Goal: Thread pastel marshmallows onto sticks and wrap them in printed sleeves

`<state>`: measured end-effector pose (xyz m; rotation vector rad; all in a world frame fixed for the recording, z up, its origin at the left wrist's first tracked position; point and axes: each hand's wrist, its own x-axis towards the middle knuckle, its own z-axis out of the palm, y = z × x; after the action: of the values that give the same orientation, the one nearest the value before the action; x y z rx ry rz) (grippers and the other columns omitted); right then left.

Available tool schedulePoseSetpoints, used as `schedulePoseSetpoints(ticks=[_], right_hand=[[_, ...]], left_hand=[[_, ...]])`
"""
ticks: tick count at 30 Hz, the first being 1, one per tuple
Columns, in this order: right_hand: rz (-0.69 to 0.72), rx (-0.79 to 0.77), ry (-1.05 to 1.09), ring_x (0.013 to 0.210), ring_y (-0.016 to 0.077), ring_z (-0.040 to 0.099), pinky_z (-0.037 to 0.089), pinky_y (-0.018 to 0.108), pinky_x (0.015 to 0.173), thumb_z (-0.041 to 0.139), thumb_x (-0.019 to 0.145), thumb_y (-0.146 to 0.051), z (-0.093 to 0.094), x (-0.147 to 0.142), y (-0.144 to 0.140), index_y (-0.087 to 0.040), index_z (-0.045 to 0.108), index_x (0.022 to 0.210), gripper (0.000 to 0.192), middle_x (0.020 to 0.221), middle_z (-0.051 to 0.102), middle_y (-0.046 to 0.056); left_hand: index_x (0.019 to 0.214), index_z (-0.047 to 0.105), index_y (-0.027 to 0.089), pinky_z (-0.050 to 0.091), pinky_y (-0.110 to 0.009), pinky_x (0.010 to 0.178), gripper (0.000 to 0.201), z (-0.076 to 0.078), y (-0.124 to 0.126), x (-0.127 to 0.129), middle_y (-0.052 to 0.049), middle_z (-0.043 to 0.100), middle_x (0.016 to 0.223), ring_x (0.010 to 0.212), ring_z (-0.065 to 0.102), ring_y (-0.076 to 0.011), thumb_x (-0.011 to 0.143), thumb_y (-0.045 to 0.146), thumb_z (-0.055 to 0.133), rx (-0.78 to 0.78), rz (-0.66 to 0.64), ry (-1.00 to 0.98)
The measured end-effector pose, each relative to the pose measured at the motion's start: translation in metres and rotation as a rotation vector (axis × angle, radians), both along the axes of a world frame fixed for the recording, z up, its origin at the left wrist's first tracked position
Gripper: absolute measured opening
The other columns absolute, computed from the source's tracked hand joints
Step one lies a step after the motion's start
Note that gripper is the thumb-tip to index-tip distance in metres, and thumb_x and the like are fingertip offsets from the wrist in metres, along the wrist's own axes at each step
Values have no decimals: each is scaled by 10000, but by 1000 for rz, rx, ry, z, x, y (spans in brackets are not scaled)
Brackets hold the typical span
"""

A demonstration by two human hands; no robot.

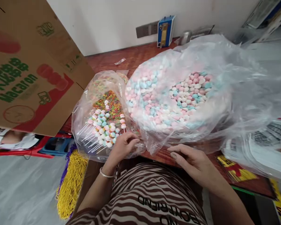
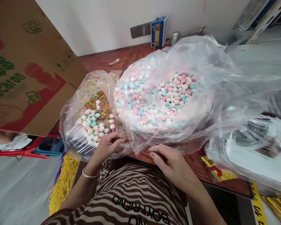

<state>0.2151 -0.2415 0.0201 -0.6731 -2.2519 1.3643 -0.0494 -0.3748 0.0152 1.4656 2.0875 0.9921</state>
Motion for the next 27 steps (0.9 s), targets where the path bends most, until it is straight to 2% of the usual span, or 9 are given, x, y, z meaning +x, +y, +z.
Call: schedulePoseSetpoints(ticks=[3, 8, 10, 12, 15, 18, 21, 24, 27], right_hand=[[-146, 102, 14, 821, 220, 721, 547, 318, 713, 586, 969, -346, 12, -11, 22, -248, 748, 994, 191, 931, 784, 39], [-622, 277, 102, 730, 194, 679, 518, 321, 686, 623, 953, -349, 41, -6, 50, -253, 754, 986, 166, 875, 760, 23], [-784, 330, 164, 709, 180, 668, 523, 319, 689, 626, 958, -361, 51, 9, 59, -259, 757, 1026, 180, 869, 751, 19], [-1021, 441, 202, 723, 176, 670, 528, 320, 701, 618, 962, -372, 57, 34, 72, -247, 754, 1075, 217, 903, 754, 32], [-1302, 588, 28, 764, 191, 688, 518, 321, 722, 599, 947, -333, 57, 85, 94, -193, 751, 1100, 258, 932, 770, 77], [-1232, 478, -579, 867, 244, 709, 480, 331, 738, 591, 914, -281, 50, 128, 113, -189, 766, 1050, 240, 956, 786, 102], [-890, 278, -1048, 936, 263, 711, 454, 320, 710, 564, 917, -294, 41, 142, 123, -212, 764, 1028, 243, 1041, 787, 97], [-601, 210, -1191, 986, 277, 712, 459, 321, 717, 583, 915, -364, 30, 134, 126, -210, 760, 1036, 264, 1117, 774, 114], [-540, 217, -1187, 1050, 325, 703, 481, 352, 777, 656, 878, -456, 18, 119, 127, -173, 763, 1047, 347, 1135, 761, 178]], left_hand=[[851, 720, 191, 497, -279, 741, 165, -10, -17, -21, -38, 754, 838, 775, 672, -177, 911, 305, 617, -9, 209, 211], [854, 733, 205, 499, -250, 708, 210, -14, -20, -26, -13, 747, 792, 704, 665, -155, 908, 374, 621, 69, 270, 265], [866, 742, 208, 503, -242, 694, 223, -13, -16, -25, -5, 745, 789, 680, 661, -148, 904, 398, 630, 104, 258, 264], [867, 747, 208, 505, -238, 680, 236, -13, -11, -27, -2, 746, 791, 674, 667, -147, 896, 416, 639, 125, 247, 267], [857, 751, 204, 506, -238, 651, 256, -15, -1, -31, 6, 744, 756, 647, 668, -151, 865, 444, 664, 156, 234, 288], [856, 755, 205, 510, -247, 656, 267, -19, 10, -33, 8, 748, 756, 641, 669, -156, 853, 459, 673, 189, 174, 299], [863, 755, 211, 509, -250, 667, 252, -21, 20, -27, 8, 751, 765, 662, 675, -160, 868, 445, 663, 203, 107, 312], [887, 756, 210, 507, -245, 658, 235, -20, 28, -17, 2, 756, 786, 678, 676, -159, 887, 423, 657, 212, 50, 310], [892, 751, 204, 516, -246, 680, 228, -17, 32, -7, -6, 756, 798, 699, 679, -160, 908, 403, 642, 233, -3, 294]])
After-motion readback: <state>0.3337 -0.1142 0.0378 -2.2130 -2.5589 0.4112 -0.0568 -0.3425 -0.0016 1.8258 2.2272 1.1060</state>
